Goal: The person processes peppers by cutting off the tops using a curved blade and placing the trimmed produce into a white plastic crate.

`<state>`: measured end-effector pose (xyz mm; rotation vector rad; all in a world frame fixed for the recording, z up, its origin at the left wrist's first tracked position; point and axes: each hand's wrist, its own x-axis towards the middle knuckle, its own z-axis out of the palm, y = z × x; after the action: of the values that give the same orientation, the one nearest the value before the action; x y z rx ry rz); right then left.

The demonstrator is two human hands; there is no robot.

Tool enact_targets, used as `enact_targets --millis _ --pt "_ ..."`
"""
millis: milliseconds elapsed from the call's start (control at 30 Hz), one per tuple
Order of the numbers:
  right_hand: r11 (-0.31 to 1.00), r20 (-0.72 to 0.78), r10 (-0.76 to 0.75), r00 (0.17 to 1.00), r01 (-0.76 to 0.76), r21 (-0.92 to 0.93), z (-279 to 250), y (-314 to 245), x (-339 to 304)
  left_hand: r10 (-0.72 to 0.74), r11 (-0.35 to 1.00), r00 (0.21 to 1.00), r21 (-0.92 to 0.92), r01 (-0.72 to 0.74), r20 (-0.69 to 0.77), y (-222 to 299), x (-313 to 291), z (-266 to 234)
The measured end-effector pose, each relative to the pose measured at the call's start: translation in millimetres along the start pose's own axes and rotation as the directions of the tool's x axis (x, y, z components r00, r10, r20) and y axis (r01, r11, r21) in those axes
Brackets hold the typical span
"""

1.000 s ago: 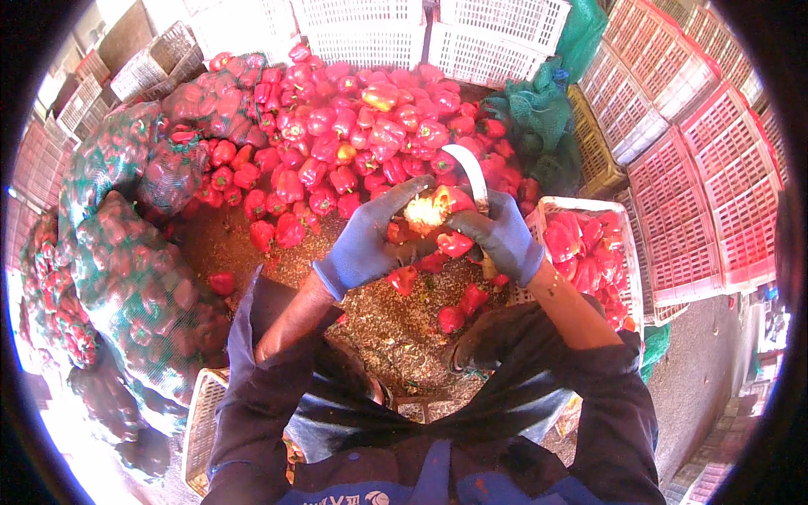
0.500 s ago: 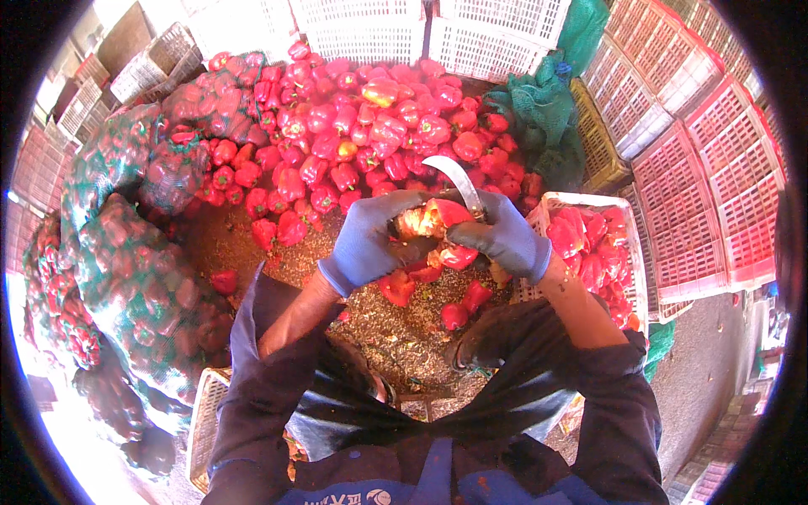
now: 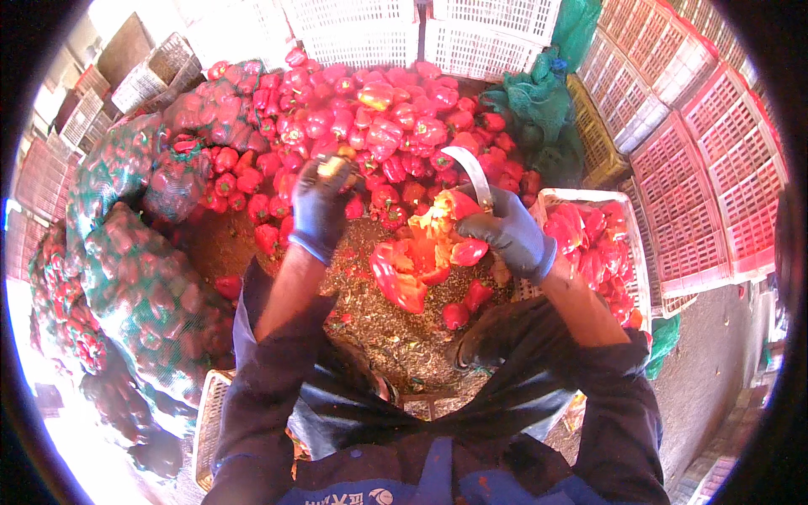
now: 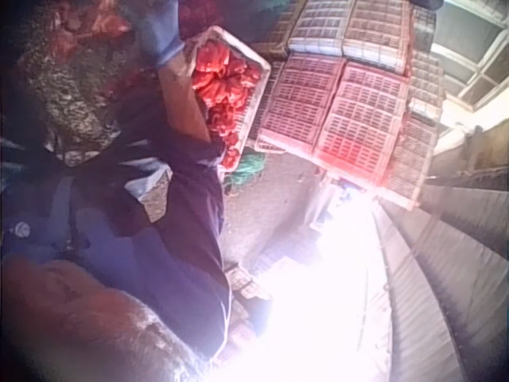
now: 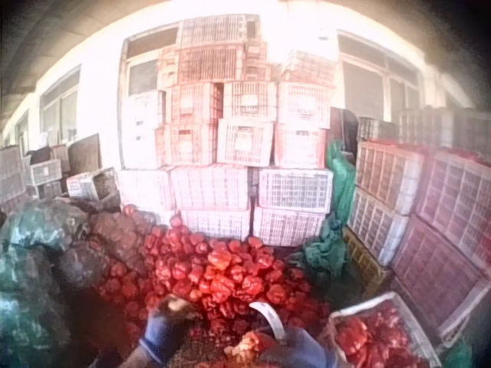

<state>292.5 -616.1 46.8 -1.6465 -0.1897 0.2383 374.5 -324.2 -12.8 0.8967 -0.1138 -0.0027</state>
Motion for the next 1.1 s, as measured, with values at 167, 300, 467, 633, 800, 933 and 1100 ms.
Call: enact_targets --millis 167,300,467,633,800,933,1100 --pt "0.989 -0.142 0.127 0.982 -0.136 -0.057 0 -11 2 -0.084 0.976 0.99 0.208 0.059 0.112 20 -15 7" --pt "0.941 -0.29 -0.085 0.953 -0.019 -0.338 7 8 6 -0.328 0.856 0.899 0.493 0.153 0.29 -3 -40 47" --pt "0.9 -0.267 -0.067 0.961 -0.057 -0.432 9 16 10 -0.587 0.79 0.752 0.414 0.452 0.298 -34 -59 56" --pt "0.875 -0.159 -0.023 0.987 -0.057 -0.481 16 4 10 -0.574 0.802 0.744 0.053 0.595 0.341 -53 -60 58" --pt "0.797 -0.156 -0.086 0.984 -0.026 -0.603 17 -2 10 -0.575 0.782 0.71 0.02 0.622 0.407 -56 -55 46" --pt "0.827 -0.126 -0.02 0.992 -0.055 -0.559 13 3 11 -0.593 0.805 0.769 0.19 0.562 0.237 -50 -62 52" --pt "0.862 -0.09 -0.02 0.996 -0.028 -0.505 14 7 8 -0.611 0.785 0.739 0.098 0.612 0.282 -52 -54 46"
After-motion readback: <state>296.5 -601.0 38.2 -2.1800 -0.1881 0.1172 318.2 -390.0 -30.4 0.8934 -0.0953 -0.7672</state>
